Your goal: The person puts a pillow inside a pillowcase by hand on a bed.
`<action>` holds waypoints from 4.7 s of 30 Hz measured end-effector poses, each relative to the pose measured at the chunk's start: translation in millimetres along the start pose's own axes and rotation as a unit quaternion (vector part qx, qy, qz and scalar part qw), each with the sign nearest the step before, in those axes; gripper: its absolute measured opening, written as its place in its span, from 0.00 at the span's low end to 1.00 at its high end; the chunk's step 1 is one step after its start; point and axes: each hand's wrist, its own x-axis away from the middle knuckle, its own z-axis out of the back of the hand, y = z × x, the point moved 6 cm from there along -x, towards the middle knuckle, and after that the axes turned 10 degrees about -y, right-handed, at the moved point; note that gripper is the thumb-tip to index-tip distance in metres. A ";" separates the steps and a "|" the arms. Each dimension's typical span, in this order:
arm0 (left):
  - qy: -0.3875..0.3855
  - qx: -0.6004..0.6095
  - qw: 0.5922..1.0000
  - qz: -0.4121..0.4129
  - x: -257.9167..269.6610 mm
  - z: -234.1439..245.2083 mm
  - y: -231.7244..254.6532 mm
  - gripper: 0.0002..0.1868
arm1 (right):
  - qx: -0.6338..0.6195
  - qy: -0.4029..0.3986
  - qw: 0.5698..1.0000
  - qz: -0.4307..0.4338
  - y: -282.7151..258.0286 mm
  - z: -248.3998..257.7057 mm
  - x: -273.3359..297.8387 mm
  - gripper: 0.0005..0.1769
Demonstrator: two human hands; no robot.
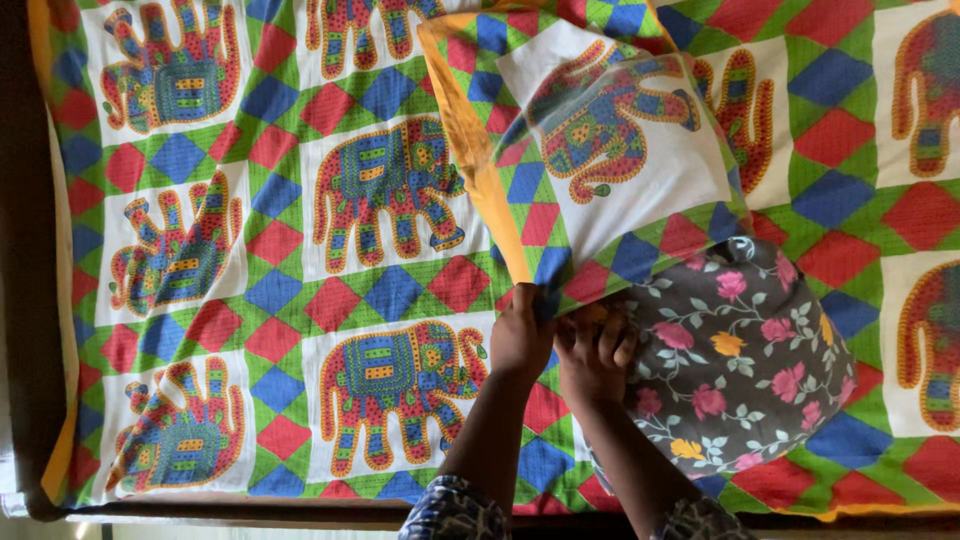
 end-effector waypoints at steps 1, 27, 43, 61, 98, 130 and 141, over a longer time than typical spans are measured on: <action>-0.002 -0.001 1.000 0.000 0.5 0.3 -0.9 0.21 | 0.014 0.011 1.000 0.002 -0.6 3.4 1.3 0.22; 0.082 0.099 0.941 -0.313 88.5 6.9 93.1 0.19 | -0.331 0.155 0.927 0.080 88.1 54.7 -32.5 0.21; -0.100 -0.127 0.944 -0.288 103.0 8.9 52.2 0.12 | -0.277 0.054 0.951 0.122 -7.6 29.5 -35.2 0.35; -0.073 -0.270 0.939 -0.200 8.7 -65.9 159.6 0.41 | -0.248 0.022 0.966 -0.063 169.8 23.7 -40.5 0.46; -0.201 -0.382 0.863 -0.263 40.3 -158.4 222.1 0.12 | -0.392 -0.063 0.914 -0.081 190.0 -54.5 -16.6 0.30; 0.015 -0.304 0.945 -0.117 75.8 4.0 -39.4 0.21 | -0.346 0.138 0.922 -0.106 168.5 31.1 51.0 0.22; 0.118 -0.303 0.945 0.032 54.8 -17.6 -78.2 0.21 | -0.272 -0.061 0.959 -0.058 -17.9 29.5 80.5 0.47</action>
